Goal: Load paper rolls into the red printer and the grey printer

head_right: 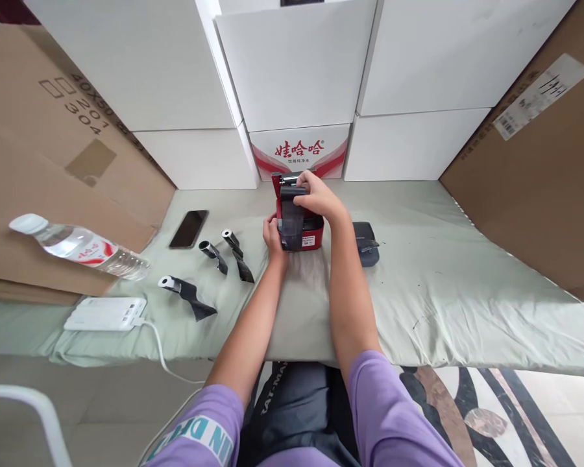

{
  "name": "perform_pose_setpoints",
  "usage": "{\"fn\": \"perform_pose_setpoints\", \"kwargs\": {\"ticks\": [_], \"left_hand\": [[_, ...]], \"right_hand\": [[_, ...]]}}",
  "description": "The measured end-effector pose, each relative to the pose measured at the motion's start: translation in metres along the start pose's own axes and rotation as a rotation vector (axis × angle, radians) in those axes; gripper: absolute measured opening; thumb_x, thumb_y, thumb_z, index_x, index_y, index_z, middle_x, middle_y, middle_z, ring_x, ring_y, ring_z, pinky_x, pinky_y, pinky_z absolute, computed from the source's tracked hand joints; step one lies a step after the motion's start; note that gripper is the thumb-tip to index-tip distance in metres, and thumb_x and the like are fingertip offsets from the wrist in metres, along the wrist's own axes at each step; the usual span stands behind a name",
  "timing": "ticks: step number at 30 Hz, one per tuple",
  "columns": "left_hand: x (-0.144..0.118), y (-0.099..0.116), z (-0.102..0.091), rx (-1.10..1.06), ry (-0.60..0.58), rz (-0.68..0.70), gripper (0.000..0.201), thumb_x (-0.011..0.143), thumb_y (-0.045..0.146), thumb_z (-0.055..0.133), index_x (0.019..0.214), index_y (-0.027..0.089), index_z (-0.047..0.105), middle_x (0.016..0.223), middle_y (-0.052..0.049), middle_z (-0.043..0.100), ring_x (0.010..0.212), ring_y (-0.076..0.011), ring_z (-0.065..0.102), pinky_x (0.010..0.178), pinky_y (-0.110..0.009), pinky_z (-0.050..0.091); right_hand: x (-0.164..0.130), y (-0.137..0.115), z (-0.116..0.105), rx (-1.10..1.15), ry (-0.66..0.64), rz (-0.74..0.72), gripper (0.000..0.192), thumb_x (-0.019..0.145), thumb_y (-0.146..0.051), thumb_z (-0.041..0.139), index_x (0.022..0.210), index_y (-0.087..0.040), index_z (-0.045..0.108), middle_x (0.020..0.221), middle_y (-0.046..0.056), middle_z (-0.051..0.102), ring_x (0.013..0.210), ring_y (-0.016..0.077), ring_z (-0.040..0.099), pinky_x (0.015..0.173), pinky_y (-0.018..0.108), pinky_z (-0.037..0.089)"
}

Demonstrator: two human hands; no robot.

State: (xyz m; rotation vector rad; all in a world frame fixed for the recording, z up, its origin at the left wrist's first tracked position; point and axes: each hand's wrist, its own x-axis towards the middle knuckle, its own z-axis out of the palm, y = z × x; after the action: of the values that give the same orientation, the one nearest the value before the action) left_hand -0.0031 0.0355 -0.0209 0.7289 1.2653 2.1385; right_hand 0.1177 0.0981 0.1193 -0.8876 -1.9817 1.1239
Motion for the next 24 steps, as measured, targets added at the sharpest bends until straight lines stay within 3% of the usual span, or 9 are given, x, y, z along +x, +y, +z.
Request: {"fn": "perform_pose_setpoints", "kwargs": {"ticks": [4, 7, 10, 15, 24], "left_hand": [[0.002, -0.001, 0.0, 0.014, 0.023, 0.007, 0.035, 0.089, 0.048, 0.056, 0.109, 0.021, 0.067, 0.106, -0.006, 0.069, 0.105, -0.0202, 0.065, 0.095, -0.032, 0.049], [0.003, 0.0, -0.001, 0.002, 0.024, 0.008, 0.034, 0.088, 0.046, 0.057, 0.108, 0.021, 0.067, 0.107, -0.007, 0.07, 0.106, -0.0212, 0.065, 0.096, -0.033, 0.049], [0.003, 0.0, -0.002, -0.001, 0.024, 0.012, 0.033, 0.088, 0.044, 0.057, 0.107, 0.02, 0.069, 0.107, -0.007, 0.071, 0.105, -0.0214, 0.065, 0.096, -0.033, 0.05], [0.004, 0.001, -0.003, 0.035, 0.014, 0.032, 0.031, 0.089, 0.045, 0.058, 0.106, 0.021, 0.069, 0.104, -0.005, 0.071, 0.106, -0.0203, 0.065, 0.098, -0.032, 0.049], [0.001, 0.005, 0.001, 0.032, 0.035, 0.024, 0.029, 0.091, 0.041, 0.056, 0.106, 0.02, 0.069, 0.106, -0.006, 0.071, 0.106, -0.0196, 0.065, 0.098, -0.032, 0.05]], "right_hand": [[0.004, 0.024, 0.009, -0.501, 0.027, 0.005, 0.037, 0.063, -0.008, 0.064, 0.095, -0.023, 0.053, 0.083, 0.005, 0.057, 0.092, 0.0301, 0.051, 0.083, 0.044, 0.046], [0.005, 0.033, 0.018, -0.663, 0.054, 0.019, 0.037, 0.066, -0.009, 0.064, 0.101, -0.022, 0.062, 0.097, 0.011, 0.066, 0.107, 0.0371, 0.049, 0.093, 0.052, 0.044], [0.005, 0.038, 0.016, -0.678, 0.09, 0.03, 0.036, 0.069, -0.012, 0.066, 0.104, -0.023, 0.067, 0.104, 0.012, 0.07, 0.111, 0.0381, 0.048, 0.098, 0.055, 0.042], [0.005, 0.041, 0.01, -0.562, 0.059, 0.011, 0.037, 0.071, -0.018, 0.067, 0.107, -0.023, 0.068, 0.101, 0.007, 0.07, 0.105, 0.0322, 0.054, 0.095, 0.048, 0.044], [0.011, 0.049, 0.023, -0.558, 0.12, 0.127, 0.029, 0.064, -0.008, 0.07, 0.09, -0.022, 0.072, 0.096, 0.013, 0.073, 0.117, 0.0414, 0.048, 0.104, 0.061, 0.041]]}}
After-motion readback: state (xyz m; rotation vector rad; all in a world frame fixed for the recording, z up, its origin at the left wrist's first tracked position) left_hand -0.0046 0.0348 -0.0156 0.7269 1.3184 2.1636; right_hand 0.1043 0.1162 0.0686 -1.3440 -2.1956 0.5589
